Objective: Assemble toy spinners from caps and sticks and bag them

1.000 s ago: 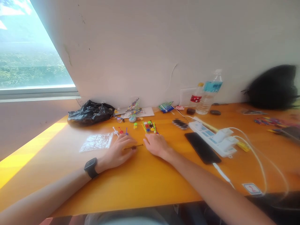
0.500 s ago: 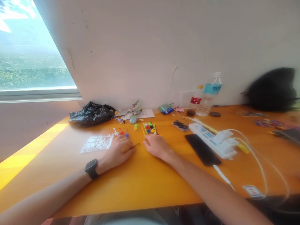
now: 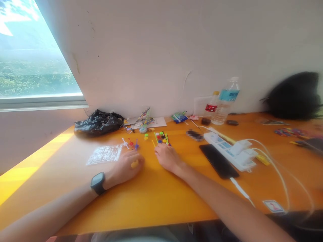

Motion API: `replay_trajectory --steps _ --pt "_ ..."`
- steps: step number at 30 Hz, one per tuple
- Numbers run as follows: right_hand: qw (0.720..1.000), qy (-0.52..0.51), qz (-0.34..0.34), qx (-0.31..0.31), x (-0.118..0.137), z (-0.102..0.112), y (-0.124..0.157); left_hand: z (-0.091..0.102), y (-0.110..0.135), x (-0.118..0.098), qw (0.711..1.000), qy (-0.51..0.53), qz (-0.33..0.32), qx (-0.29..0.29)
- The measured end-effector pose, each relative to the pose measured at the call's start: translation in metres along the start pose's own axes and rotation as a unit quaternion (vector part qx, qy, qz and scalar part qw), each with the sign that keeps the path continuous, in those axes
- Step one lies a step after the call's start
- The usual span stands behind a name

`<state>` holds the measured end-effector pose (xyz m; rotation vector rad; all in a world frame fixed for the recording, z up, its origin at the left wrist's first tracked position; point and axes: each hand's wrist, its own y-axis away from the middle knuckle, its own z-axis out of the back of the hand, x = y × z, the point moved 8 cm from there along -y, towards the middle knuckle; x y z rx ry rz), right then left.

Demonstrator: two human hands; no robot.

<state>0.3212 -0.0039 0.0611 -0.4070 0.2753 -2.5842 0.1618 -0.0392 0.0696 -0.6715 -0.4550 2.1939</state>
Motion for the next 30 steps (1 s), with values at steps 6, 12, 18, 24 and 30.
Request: replay_trajectory --steps 6,12,18,24,30 --pt "0.999 -0.036 -0.014 -0.022 -0.007 -0.002 0.0 -0.009 0.003 0.011 0.997 -0.034 0.05 0.037" --pt "0.998 -0.057 -0.005 -0.039 -0.006 -0.004 0.0 -0.005 0.001 0.015 0.998 -0.039 0.05 0.03" --pt "0.992 -0.104 0.004 -0.068 -0.009 -0.002 -0.002 -0.004 0.0 0.014 0.997 -0.04 0.054 0.031" --pt "0.997 -0.068 0.0 -0.045 -0.009 -0.006 -0.001 -0.005 0.001 0.015 0.998 -0.039 0.05 0.029" --pt "0.999 -0.031 0.027 -0.018 0.002 -0.004 0.0 -0.005 0.001 0.016 0.997 -0.042 0.057 0.029"
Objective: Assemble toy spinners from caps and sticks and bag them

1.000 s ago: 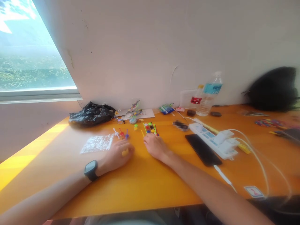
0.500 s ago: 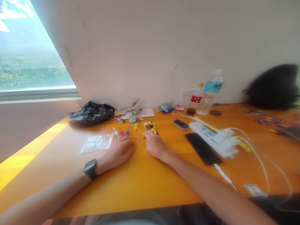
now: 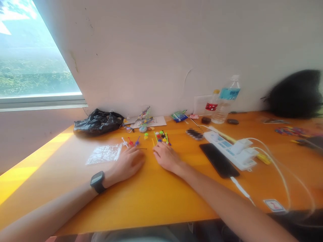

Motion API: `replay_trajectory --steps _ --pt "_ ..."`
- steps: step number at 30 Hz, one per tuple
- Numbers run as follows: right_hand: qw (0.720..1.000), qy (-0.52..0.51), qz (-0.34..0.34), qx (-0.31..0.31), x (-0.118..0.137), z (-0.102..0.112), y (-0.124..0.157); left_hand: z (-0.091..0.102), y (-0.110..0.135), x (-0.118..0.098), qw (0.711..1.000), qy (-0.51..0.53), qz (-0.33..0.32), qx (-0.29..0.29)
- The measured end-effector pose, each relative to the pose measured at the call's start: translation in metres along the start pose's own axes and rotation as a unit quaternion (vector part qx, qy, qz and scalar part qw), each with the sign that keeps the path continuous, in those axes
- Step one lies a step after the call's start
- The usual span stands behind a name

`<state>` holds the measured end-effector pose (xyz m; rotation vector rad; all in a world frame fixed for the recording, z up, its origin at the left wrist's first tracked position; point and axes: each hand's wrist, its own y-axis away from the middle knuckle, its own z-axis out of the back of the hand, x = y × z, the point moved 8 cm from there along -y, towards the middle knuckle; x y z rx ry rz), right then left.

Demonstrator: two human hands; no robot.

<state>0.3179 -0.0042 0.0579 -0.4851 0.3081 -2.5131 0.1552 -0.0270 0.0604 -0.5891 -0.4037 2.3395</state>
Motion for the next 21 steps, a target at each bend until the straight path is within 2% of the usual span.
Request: replay_trajectory --steps 7,21 --pt "1.0 0.025 -0.018 0.003 0.0012 0.0021 -0.0011 0.0 0.0012 0.0018 1.0 0.0 0.002 -0.004" --pt "1.0 0.001 -0.027 0.001 -0.0052 0.0011 -0.0008 -0.0019 0.0004 0.0011 1.0 0.007 -0.017 0.003"
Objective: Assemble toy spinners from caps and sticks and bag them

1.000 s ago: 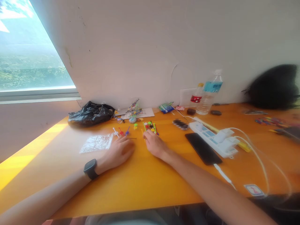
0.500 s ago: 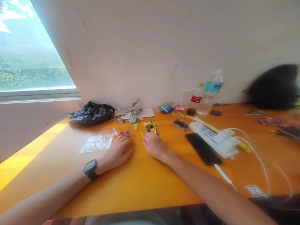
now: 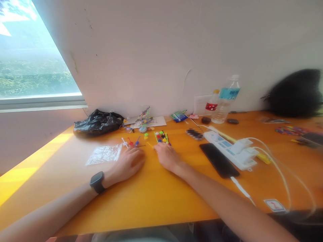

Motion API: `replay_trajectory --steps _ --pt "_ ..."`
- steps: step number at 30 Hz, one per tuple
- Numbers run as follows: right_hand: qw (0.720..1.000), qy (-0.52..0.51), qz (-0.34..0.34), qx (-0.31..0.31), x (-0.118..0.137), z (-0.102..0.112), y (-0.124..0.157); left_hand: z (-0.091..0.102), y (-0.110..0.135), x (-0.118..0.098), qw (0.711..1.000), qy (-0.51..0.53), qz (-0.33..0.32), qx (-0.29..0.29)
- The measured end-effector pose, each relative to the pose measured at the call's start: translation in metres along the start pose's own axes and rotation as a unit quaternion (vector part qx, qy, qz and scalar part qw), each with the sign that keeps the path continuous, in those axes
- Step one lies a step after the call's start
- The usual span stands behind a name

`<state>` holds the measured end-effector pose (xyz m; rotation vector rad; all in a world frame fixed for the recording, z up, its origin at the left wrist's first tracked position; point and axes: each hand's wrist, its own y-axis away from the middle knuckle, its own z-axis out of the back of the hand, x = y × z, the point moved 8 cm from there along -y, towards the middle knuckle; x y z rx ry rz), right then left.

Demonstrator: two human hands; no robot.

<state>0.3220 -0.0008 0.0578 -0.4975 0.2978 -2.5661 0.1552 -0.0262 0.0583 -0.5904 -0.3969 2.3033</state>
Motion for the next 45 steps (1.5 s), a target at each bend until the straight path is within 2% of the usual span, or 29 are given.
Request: replay_trajectory --steps 9,17,29,37,45 --pt "1.0 -0.01 -0.013 0.017 -0.013 -0.016 -0.001 0.001 0.0 -0.001 1.0 0.01 -0.001 -0.002" --pt "0.999 0.023 -0.023 0.017 -0.006 -0.008 0.0 0.001 0.0 -0.001 1.0 0.01 0.004 0.006" --pt "1.0 -0.008 -0.026 0.016 -0.011 -0.009 0.0 0.001 0.0 -0.001 1.0 0.011 0.001 0.004" --pt "0.996 -0.087 -0.004 -0.007 -0.013 -0.015 0.002 0.0 0.0 0.0 1.0 0.013 0.0 0.002" --pt "0.998 -0.065 0.014 0.004 -0.004 -0.011 0.003 0.001 -0.001 -0.001 1.0 0.016 0.002 0.004"
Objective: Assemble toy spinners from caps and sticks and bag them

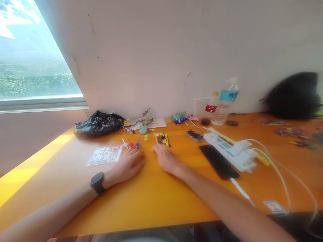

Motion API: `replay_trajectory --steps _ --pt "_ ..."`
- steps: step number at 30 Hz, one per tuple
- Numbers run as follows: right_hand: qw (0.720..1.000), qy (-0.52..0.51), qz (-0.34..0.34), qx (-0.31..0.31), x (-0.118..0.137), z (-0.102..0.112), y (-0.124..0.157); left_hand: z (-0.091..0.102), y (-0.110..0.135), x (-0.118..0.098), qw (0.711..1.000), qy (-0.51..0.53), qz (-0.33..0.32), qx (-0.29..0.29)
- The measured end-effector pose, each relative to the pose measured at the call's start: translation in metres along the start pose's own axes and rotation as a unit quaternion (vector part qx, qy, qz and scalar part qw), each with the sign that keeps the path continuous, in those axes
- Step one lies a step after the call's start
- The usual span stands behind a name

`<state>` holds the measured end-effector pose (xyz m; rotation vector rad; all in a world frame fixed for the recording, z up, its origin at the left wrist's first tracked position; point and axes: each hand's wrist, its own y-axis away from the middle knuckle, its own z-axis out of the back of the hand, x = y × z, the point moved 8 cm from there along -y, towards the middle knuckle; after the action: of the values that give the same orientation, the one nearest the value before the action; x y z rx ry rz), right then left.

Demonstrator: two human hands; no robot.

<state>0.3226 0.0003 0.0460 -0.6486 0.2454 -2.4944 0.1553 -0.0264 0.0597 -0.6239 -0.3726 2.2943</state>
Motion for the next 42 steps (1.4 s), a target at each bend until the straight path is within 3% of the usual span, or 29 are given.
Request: replay_trajectory --steps 13,42 --pt "0.998 -0.043 0.006 -0.044 0.001 0.004 -0.001 -0.001 0.0 0.001 1.0 0.006 -0.002 -0.002" --pt "0.996 -0.064 0.063 -0.003 0.012 -0.003 0.0 0.0 0.0 -0.001 1.0 0.005 0.0 0.008"
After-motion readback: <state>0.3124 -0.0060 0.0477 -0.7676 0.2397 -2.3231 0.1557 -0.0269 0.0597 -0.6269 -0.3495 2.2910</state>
